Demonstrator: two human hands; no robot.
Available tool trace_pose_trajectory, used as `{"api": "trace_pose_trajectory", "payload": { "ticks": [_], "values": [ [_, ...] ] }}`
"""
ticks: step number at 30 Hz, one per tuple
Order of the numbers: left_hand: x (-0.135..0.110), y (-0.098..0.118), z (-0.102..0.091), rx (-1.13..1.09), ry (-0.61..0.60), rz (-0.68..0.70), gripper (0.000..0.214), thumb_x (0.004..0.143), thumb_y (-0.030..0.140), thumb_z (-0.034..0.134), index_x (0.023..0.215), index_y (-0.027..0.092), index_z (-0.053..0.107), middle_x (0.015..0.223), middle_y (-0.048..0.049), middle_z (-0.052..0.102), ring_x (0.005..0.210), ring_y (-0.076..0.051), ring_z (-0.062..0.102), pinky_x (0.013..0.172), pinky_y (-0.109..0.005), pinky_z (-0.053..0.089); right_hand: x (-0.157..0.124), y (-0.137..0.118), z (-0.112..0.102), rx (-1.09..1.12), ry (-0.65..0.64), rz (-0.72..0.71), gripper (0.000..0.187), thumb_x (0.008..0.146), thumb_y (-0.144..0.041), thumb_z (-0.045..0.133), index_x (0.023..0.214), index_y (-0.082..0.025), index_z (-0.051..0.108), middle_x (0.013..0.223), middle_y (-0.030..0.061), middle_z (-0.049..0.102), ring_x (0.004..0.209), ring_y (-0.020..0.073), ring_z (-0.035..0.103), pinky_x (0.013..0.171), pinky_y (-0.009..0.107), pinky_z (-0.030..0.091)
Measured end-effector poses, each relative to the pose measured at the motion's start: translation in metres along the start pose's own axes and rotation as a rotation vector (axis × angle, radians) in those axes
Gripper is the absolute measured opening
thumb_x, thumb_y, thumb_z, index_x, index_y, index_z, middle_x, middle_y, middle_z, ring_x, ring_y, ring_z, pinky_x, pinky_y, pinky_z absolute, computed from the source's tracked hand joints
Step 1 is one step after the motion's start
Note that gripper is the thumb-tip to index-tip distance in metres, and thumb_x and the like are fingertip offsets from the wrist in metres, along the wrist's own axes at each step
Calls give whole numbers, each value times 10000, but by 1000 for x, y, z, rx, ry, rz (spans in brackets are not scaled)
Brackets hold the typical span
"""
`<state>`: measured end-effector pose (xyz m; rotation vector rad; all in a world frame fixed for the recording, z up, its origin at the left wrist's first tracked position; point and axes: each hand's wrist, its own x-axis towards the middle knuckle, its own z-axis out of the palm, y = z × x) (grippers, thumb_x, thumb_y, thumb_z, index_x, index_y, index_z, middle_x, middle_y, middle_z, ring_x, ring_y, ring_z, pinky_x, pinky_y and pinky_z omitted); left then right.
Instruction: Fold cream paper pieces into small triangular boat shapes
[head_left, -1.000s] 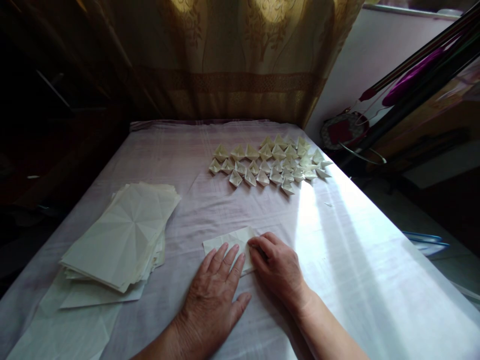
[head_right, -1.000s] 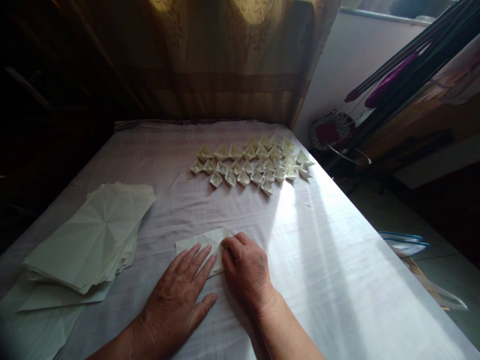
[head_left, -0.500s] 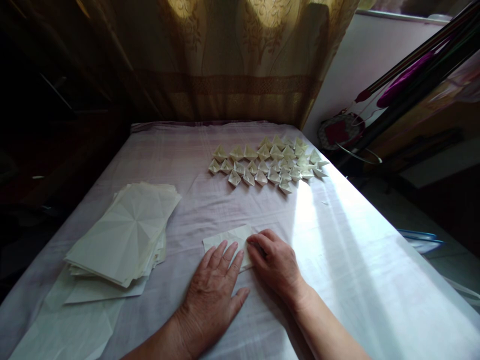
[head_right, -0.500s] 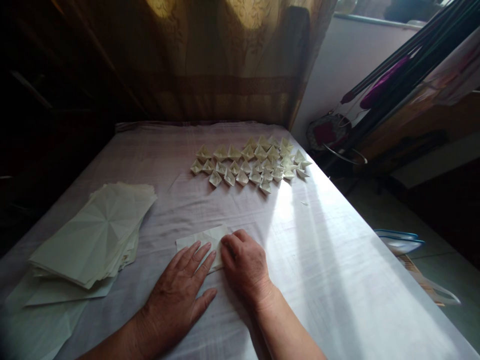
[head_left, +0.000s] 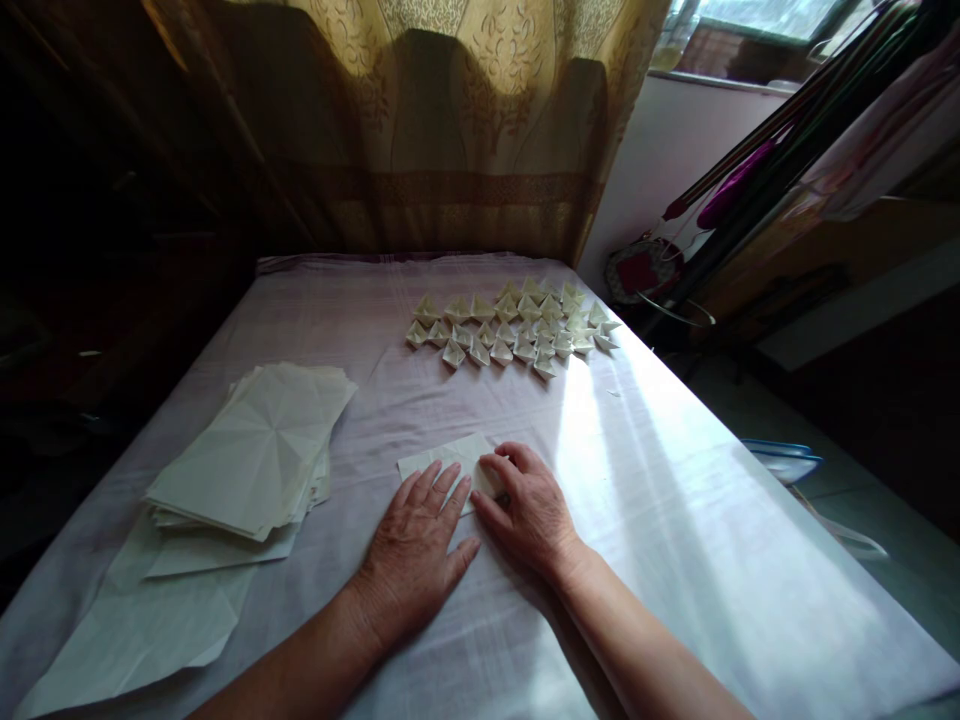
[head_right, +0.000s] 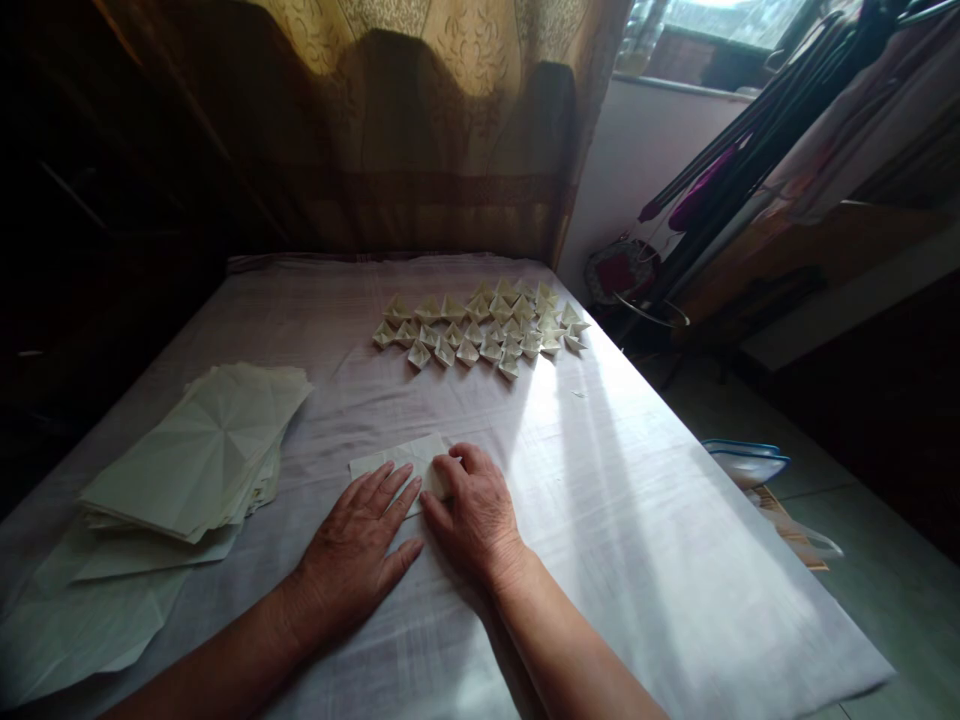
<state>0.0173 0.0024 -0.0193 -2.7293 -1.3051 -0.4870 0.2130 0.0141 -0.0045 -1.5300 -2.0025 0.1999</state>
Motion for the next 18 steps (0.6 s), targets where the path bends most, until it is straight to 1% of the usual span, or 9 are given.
{"api": "trace_pose_trajectory", "payload": {
  "ticks": [2,6,8,10,13,15,18],
  "values": [
    [0,-1,0,-3,-18,-3,577,957,563,447,1415,217,507,1470,-58,531,1374,-260,430,1149,-424,298,-3,6,-1,-33,6,15,312,800,-280,677,1101,-198,669,1099,111,616,945,247,617,861,388,522],
    [0,-2,2,-22,-50,-15,578,964,551,440,1442,230,482,1487,-51,512,1393,-259,403,1155,-428,283,-11,16,-3,-116,37,75,333,816,-270,673,1146,-231,673,1160,105,613,989,264,623,850,416,503],
    [0,-2,1,-29,-75,-18,562,958,521,475,1458,265,465,1497,-54,497,1397,-268,394,1158,-441,274,-13,17,-4,-133,36,103,336,817,-272,682,1152,-245,673,1170,96,616,1013,268,619,856,421,491],
    [1,-2,-1,-35,-108,-13,542,944,479,523,1460,326,457,1516,-53,470,1403,-286,381,1154,-463,269,-13,16,-4,-136,28,120,323,822,-275,683,1144,-252,677,1169,89,620,1025,265,615,863,417,482],
    [3,-3,-5,-61,-172,8,505,933,451,559,1430,409,478,1545,-42,423,1419,-316,350,1149,-495,261,-12,15,-4,-137,20,137,298,830,-285,681,1126,-255,686,1169,85,623,1026,259,613,865,410,473],
    [4,-5,-8,-85,-212,15,493,936,464,554,1423,433,481,1560,-39,400,1432,-332,327,1151,-510,253,-11,14,-4,-137,14,138,289,833,-290,678,1119,-254,691,1170,83,623,1015,255,613,863,406,471],
    [4,-9,-12,-119,-273,28,512,943,493,532,1445,433,447,1585,-37,362,1452,-335,294,1155,-511,247,-11,15,-5,-133,13,135,287,833,-300,677,1115,-250,695,1169,79,624,1015,249,611,866,395,469]
  ]
}}
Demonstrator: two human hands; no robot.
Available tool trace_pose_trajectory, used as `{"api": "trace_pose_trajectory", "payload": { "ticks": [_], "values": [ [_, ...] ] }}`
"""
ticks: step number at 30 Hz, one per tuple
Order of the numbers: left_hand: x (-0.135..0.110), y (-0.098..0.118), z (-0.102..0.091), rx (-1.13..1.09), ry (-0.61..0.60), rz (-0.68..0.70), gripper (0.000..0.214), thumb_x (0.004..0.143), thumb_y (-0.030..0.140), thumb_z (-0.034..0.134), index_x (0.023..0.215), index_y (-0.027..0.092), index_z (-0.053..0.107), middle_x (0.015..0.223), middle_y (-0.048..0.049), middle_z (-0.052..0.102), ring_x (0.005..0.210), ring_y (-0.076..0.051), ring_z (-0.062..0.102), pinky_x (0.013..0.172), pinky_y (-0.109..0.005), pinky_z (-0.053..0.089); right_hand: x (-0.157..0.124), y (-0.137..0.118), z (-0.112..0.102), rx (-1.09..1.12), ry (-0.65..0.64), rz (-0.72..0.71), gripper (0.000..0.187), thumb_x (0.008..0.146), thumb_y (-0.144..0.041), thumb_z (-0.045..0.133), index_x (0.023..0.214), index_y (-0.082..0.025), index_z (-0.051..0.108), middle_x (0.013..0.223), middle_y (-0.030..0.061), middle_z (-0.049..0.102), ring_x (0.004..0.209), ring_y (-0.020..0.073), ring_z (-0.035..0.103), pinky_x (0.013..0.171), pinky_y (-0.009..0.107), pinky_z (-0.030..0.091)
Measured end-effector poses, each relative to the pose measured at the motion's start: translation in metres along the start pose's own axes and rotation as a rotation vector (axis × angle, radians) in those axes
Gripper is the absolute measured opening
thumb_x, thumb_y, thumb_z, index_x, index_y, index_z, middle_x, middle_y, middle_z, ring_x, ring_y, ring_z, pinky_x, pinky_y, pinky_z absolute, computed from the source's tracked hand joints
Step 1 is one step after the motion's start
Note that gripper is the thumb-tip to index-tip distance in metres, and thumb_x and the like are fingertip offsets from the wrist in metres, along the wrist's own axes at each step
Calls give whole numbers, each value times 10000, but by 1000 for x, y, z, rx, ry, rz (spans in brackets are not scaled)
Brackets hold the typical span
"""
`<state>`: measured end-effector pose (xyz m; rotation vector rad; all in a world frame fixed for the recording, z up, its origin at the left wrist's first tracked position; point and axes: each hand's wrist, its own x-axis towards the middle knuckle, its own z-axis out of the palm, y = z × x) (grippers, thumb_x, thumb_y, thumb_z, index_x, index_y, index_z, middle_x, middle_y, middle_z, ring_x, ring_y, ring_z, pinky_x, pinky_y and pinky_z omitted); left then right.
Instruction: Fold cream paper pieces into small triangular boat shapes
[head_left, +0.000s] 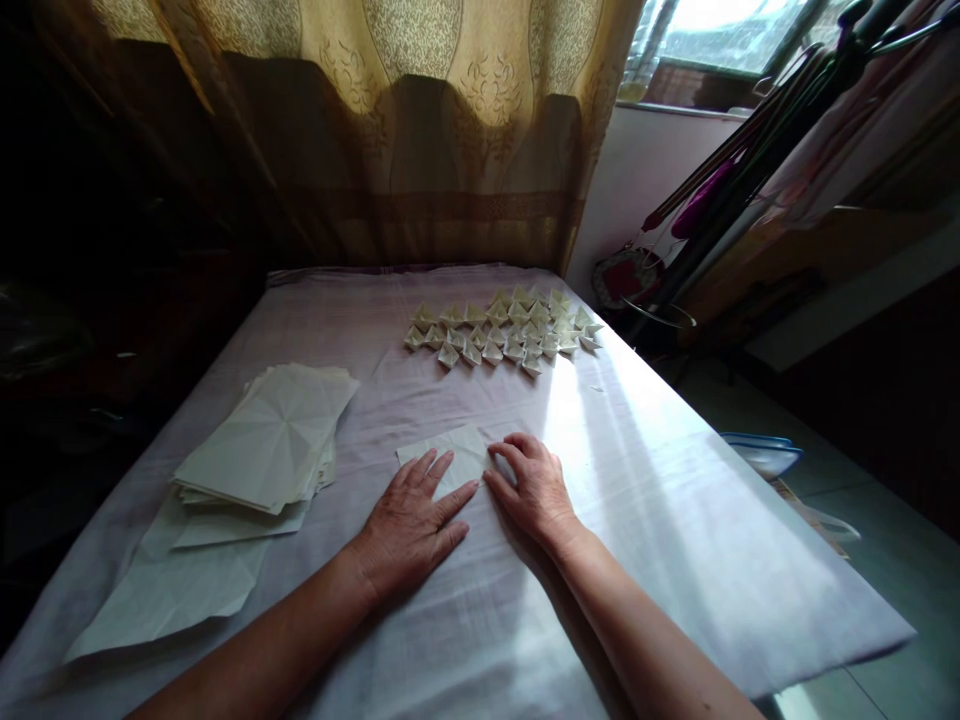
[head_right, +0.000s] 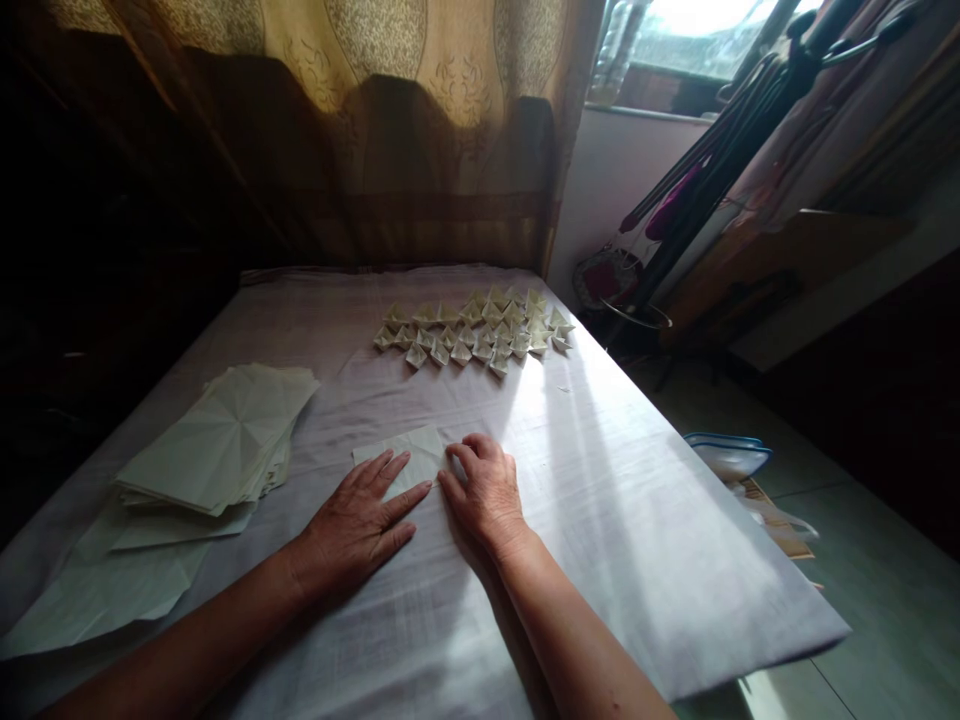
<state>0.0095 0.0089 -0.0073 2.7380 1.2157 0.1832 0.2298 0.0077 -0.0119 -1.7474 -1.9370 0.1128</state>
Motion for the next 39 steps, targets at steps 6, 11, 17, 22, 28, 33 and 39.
{"api": "trace_pose_trajectory", "payload": {
  "ticks": [6,11,17,22,28,33,39],
  "values": [
    [-17,-12,-11,4,-72,37,527,962,483,501,1474,412,399,1605,-53,329,1469,-298,291,1170,-515,235,-1,3,2,-4,33,-25,270,825,-308,680,1088,-251,697,1146,72,627,1024,243,609,866,383,475],
    [-40,-23,-24,61,-67,44,526,956,475,504,1469,390,419,1572,-84,388,1436,-303,363,1147,-514,273,-1,4,3,10,37,-35,269,830,-305,672,1091,-246,697,1146,77,624,1006,252,613,850,396,489],
    [-56,-32,-35,146,-78,67,519,939,468,529,1445,370,465,1548,-78,427,1415,-301,394,1137,-520,266,-1,6,5,21,42,-39,288,828,-308,676,1108,-243,696,1153,80,624,1007,255,616,865,409,496],
    [-58,-36,-35,167,10,115,456,955,506,492,1376,341,554,1504,-52,494,1397,-283,410,1149,-488,242,-1,10,6,45,17,-32,319,825,-275,678,1142,-245,692,1180,85,625,1046,268,619,870,423,498],
    [-46,-32,-42,134,83,187,266,977,322,504,1208,283,630,1276,-8,671,1242,-210,547,1152,-424,251,-2,15,12,77,82,-80,311,844,-191,600,1133,-259,693,1169,75,635,1034,243,628,872,401,510],
    [-31,-23,-41,147,122,158,93,945,233,553,956,236,645,1033,-3,717,1016,-190,627,1104,-411,314,-4,12,10,95,160,-223,405,805,-78,527,1145,-240,676,1186,85,651,1024,232,627,891,402,508],
    [-9,-11,-43,262,141,83,102,895,278,645,951,193,634,845,-36,691,837,-226,642,1034,-458,372,-6,4,0,101,78,-412,387,765,-51,523,1064,-230,691,1205,79,681,1114,244,590,917,415,493]
  ]
}}
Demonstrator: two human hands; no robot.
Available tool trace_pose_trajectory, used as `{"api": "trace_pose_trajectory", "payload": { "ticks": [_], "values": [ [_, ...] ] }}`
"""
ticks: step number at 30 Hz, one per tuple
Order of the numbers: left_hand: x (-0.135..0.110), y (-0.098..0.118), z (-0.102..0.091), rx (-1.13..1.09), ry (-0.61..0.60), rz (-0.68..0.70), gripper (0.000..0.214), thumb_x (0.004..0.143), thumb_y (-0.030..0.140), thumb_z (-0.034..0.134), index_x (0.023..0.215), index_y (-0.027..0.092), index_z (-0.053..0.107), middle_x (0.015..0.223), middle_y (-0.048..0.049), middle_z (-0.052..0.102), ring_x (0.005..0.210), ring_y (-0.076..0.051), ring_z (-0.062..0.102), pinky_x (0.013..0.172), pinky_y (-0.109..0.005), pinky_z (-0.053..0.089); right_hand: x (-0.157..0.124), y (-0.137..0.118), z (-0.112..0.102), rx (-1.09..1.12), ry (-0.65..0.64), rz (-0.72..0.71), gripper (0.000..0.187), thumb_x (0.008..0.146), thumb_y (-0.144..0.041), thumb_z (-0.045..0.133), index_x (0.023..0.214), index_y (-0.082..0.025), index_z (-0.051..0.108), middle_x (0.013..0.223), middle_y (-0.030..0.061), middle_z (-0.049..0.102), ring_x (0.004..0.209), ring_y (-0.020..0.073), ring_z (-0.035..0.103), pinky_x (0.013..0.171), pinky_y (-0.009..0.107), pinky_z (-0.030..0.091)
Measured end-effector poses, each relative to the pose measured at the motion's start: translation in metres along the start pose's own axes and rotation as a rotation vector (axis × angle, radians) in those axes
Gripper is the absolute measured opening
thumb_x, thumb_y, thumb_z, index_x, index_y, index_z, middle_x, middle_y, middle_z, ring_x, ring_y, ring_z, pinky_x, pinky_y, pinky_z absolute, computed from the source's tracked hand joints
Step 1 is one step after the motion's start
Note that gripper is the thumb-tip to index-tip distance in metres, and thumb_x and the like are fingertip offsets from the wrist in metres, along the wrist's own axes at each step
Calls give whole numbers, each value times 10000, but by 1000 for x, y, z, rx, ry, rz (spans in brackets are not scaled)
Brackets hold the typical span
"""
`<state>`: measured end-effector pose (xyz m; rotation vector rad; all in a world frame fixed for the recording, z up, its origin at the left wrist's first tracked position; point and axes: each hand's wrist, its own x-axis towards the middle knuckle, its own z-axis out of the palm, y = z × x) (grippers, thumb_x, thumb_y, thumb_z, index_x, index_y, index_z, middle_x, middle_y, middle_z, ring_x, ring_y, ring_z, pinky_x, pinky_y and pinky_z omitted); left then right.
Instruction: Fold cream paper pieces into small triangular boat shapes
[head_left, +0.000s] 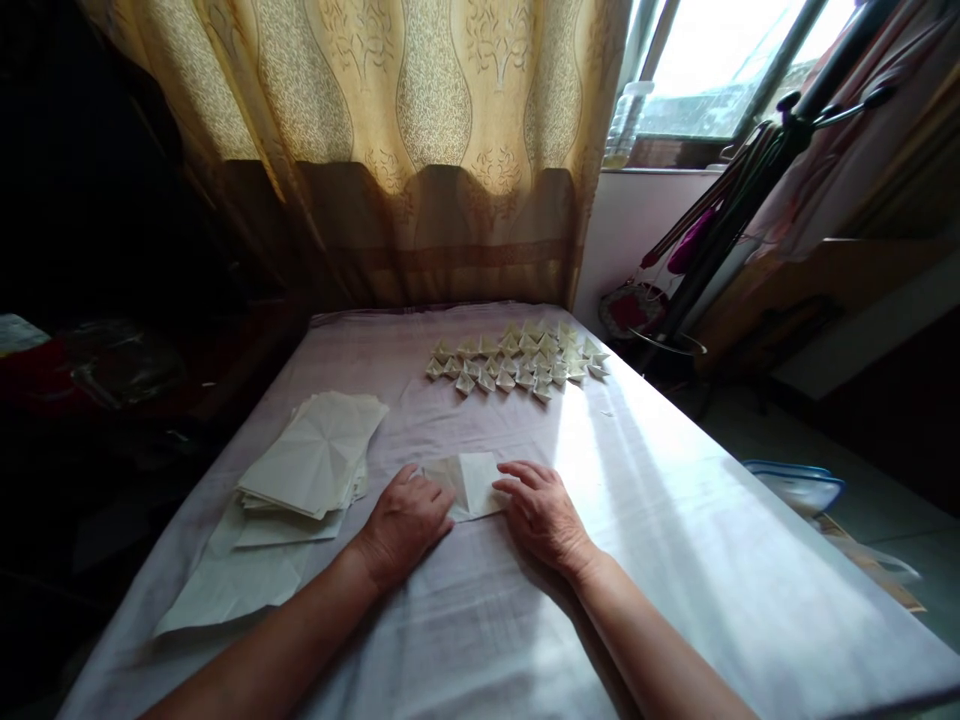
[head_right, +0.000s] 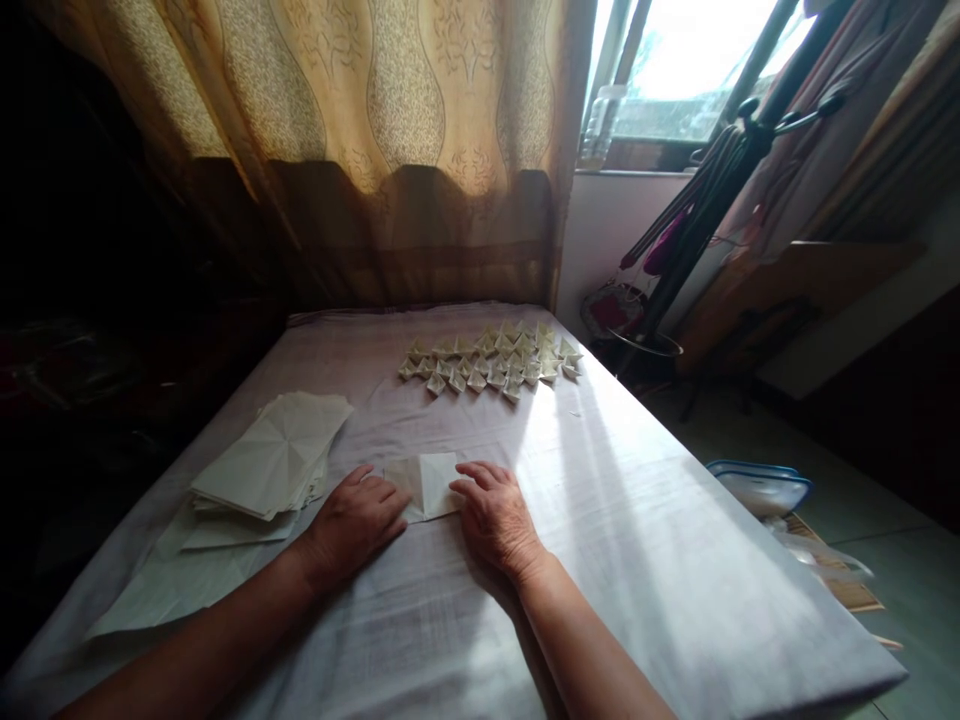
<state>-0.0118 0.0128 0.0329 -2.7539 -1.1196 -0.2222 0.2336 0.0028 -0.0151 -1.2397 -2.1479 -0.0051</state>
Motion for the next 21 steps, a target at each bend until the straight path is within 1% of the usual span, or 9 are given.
{"api": "trace_pose_trajectory", "payload": {
  "ticks": [2,3,6,8,9,11,14,17,21],
  "values": [
    [5,2,-4,39,-40,29,132,873,308,678,875,183,634,804,-46,687,791,-229,643,1024,-468,373,0,-1,-1,5,-18,27,321,812,-70,513,1009,-236,705,1186,73,694,1082,232,606,899,400,503],
    [7,4,-6,51,-64,40,162,861,330,694,874,179,636,799,-50,689,780,-232,645,1018,-472,374,0,-1,-1,13,-28,41,290,840,-85,507,979,-237,711,1174,70,700,1066,226,615,891,392,507],
    [11,8,-11,56,-122,39,303,846,395,710,1046,178,643,849,-67,700,797,-249,653,996,-484,379,2,-4,-4,58,-73,38,238,876,-123,517,930,-232,721,1127,64,717,1040,221,633,897,387,502],
    [15,12,-12,58,-141,40,320,876,390,672,1114,180,630,895,-84,699,829,-263,655,984,-498,378,4,-7,-8,94,-107,11,229,878,-135,530,962,-227,721,1095,58,723,1029,215,639,909,383,493],
    [17,14,-12,62,-149,51,272,900,360,639,1097,172,634,911,-96,695,841,-269,654,974,-503,381,5,-9,-11,111,-118,-2,229,885,-141,527,978,-225,719,1081,55,724,1021,209,642,911,376,491],
    [24,17,-10,79,-169,93,145,936,232,553,1003,144,647,919,-120,686,842,-274,650,936,-494,401,6,-12,-16,130,-133,-19,210,913,-172,523,980,-221,715,1067,54,724,1010,198,644,905,360,491],
    [33,18,-6,86,-196,126,189,917,62,464,883,115,643,847,-131,679,779,-261,647,832,-440,445,6,-16,-21,112,-157,-35,148,892,-280,614,989,-220,709,1082,68,715,1021,217,641,905,373,492],
    [38,17,-1,77,-209,120,204,907,30,452,850,112,630,798,-125,671,744,-257,653,711,-386,463,4,-17,-19,56,-145,-43,230,839,-290,678,1059,-225,692,1095,77,713,1020,233,643,903,388,490],
    [36,15,6,63,-197,54,182,913,37,474,837,128,612,788,-104,666,711,-233,669,641,-335,468,7,-15,-12,-41,-77,-116,182,889,-186,597,1036,-232,695,1074,77,728,995,227,647,860,374,482]
  ]
}}
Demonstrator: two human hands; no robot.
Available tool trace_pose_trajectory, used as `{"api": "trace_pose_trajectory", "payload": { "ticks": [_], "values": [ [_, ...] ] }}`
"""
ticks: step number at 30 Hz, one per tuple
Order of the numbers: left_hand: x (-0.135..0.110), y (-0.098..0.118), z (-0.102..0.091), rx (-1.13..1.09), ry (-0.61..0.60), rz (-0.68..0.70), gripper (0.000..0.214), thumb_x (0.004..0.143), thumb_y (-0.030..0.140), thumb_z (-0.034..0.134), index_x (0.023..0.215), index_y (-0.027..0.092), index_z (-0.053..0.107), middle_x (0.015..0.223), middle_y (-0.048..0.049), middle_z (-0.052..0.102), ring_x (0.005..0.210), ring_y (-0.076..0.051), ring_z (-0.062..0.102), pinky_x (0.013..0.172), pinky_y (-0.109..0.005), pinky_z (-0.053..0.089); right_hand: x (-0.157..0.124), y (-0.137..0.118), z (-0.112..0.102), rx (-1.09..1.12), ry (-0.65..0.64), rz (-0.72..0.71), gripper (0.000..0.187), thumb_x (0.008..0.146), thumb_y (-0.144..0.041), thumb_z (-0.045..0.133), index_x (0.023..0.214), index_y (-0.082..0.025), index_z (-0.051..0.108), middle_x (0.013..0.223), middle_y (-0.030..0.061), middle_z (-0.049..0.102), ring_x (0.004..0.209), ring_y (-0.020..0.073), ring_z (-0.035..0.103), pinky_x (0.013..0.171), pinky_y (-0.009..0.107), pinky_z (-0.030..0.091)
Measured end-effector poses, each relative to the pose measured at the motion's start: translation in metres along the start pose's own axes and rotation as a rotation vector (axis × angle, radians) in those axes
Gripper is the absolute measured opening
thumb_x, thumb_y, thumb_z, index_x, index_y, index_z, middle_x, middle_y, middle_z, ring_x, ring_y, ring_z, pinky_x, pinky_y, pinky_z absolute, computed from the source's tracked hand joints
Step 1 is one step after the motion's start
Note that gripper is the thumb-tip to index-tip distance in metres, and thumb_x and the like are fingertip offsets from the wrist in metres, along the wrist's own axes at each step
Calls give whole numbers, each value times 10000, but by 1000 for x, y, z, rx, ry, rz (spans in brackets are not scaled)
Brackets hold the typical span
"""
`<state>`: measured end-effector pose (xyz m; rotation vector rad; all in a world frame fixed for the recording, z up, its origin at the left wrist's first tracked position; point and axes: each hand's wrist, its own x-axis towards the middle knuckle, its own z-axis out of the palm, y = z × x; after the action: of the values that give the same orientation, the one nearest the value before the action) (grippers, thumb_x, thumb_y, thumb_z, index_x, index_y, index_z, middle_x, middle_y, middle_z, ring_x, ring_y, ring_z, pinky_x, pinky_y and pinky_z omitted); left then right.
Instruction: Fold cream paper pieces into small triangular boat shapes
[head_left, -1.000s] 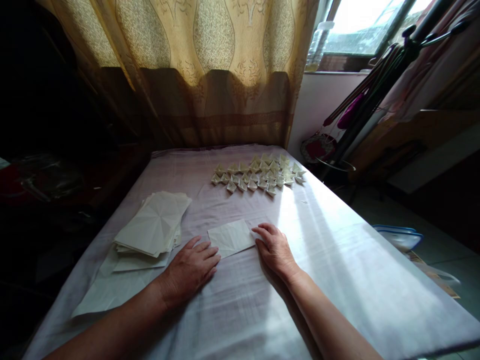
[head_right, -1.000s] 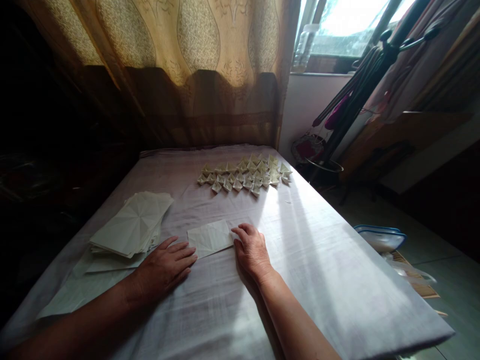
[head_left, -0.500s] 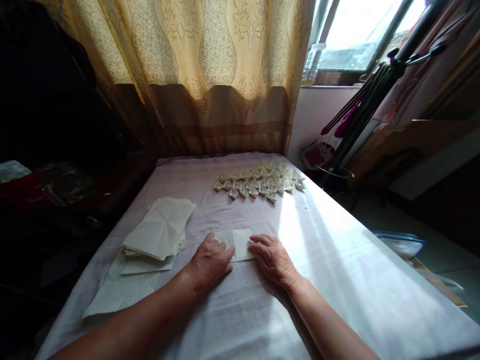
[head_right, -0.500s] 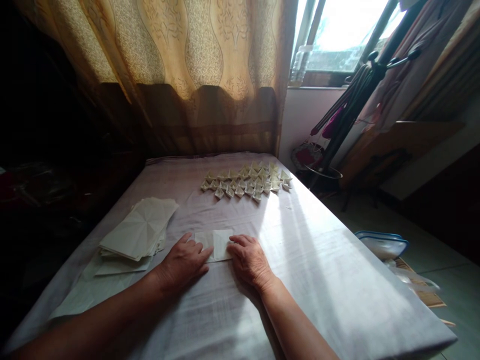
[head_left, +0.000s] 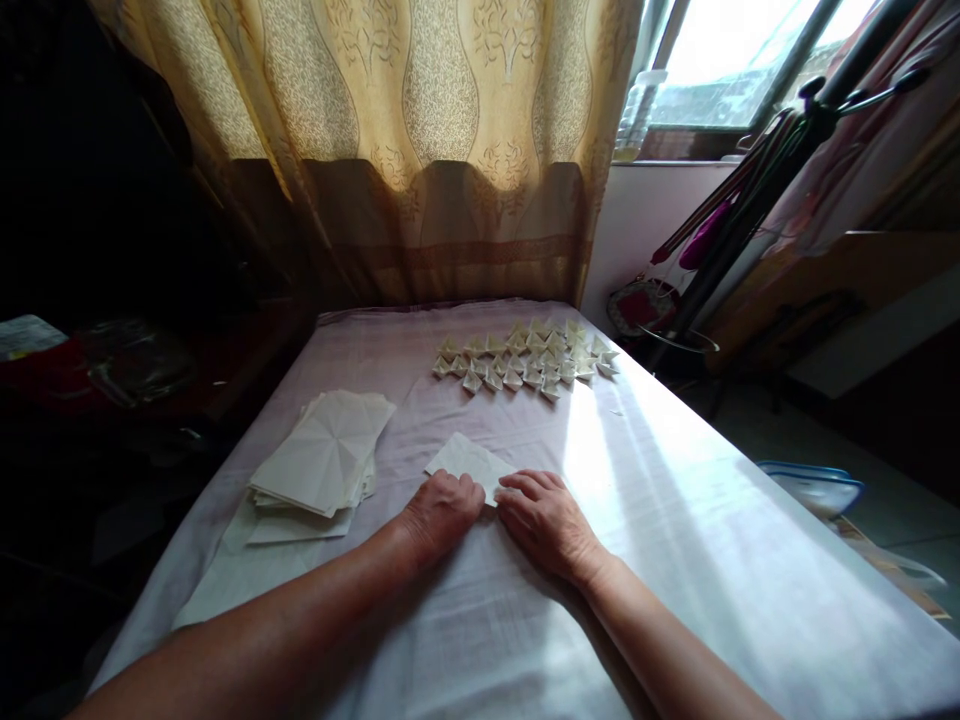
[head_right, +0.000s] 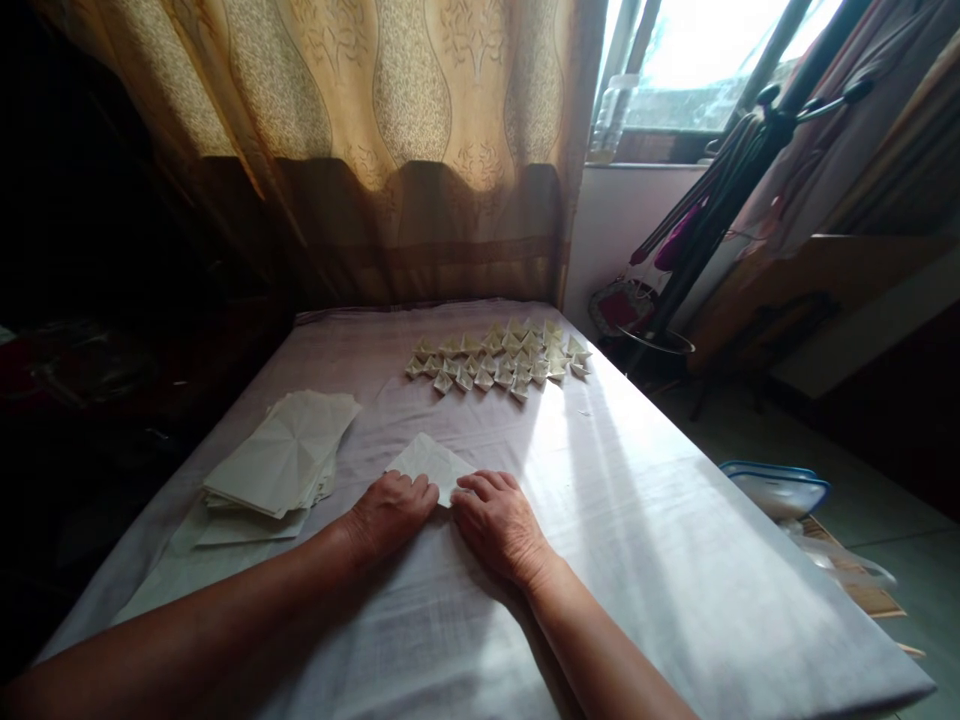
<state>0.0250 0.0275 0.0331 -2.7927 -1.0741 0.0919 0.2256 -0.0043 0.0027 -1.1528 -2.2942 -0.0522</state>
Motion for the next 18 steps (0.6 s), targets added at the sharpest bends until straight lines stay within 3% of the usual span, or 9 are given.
{"api": "trace_pose_trajectory", "payload": {
  "ticks": [8,10,12,15,18],
  "values": [
    [-11,6,8,-72,129,-187,128,916,95,537,861,175,621,836,-55,698,790,-242,698,659,-335,535,17,-10,6,44,68,-94,181,909,-120,487,899,-186,655,962,64,739,891,214,640,800,359,479],
    [-15,5,13,-103,161,-210,130,916,100,545,882,189,634,861,-44,713,807,-222,701,687,-324,551,16,-10,5,76,70,-109,146,918,-185,517,969,-188,654,1005,76,734,926,222,640,821,370,484],
    [-21,2,19,-157,212,-204,165,912,85,539,931,204,652,932,-38,735,851,-194,706,744,-306,565,13,-6,3,98,68,-98,237,898,-270,589,1115,-185,634,1105,104,716,1012,243,631,871,397,484],
    [-31,-7,33,-387,485,-132,271,887,38,518,1002,217,685,1065,-40,755,1000,-182,705,879,-310,566,6,6,-2,81,38,-41,478,834,-255,652,1298,-186,557,1230,126,670,1120,273,597,923,437,476],
    [-41,-13,43,-509,585,-68,304,883,47,509,1021,235,705,1057,-30,768,986,-182,719,881,-346,580,-1,18,-5,36,-18,0,504,798,-149,615,1296,-211,577,1254,114,661,1130,275,588,914,441,484]
  ]
}}
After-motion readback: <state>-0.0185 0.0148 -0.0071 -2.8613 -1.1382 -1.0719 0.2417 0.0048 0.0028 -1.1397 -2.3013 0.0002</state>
